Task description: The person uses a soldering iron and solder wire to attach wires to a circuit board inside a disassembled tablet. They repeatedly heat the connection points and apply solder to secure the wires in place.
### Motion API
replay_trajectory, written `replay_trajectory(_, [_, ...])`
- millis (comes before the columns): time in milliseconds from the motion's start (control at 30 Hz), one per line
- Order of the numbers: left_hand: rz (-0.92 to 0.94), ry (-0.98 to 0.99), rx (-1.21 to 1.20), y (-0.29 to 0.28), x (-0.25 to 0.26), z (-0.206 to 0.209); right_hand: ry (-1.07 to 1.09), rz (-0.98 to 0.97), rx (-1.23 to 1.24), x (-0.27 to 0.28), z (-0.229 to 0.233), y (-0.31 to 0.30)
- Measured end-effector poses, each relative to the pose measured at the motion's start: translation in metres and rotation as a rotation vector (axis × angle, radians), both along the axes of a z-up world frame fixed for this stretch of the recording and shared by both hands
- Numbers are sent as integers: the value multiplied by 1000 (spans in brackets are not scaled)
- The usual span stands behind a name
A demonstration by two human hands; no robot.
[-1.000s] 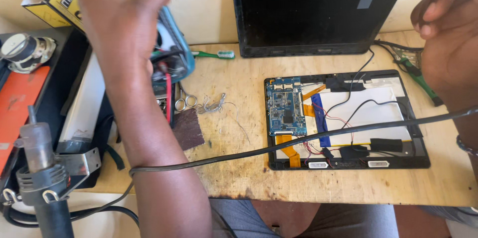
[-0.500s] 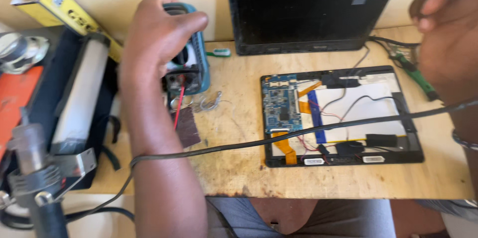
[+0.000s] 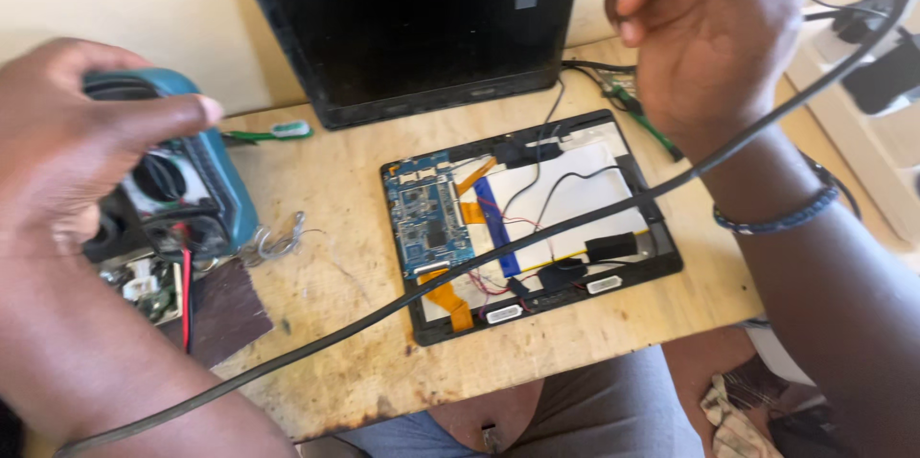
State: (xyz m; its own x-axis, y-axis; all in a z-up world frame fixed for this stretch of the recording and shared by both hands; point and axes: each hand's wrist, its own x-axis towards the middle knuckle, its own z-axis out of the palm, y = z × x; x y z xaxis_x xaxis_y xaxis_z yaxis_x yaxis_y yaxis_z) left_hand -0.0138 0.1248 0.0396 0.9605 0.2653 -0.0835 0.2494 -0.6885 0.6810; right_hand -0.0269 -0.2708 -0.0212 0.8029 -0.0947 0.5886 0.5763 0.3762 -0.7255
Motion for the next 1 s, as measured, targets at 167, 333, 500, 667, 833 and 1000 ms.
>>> replay_trajectory(167, [-167, -180, -43, 10, 10, -20, -15, -7, -40, -2, 6, 6])
replay_trajectory(333, [-128, -125, 46, 10, 13, -24, -36, -24, -50, -1, 9, 9])
replay_trajectory(500, [-119, -111, 32, 6, 10, -19, -56, -36, -71, -1, 11, 8])
replay_trajectory(667, [-309, -446, 63, -2, 9, -14, -16, -44, -63, -4, 18, 16])
replay_trajectory(833, [-486, -668, -331, -40, 4, -7, -31, -69, -122, -6, 19, 17])
replay_trajectory(1000, [-580, -757, -436, -73, 5, -18, -5, -65, -122, -9, 23, 16])
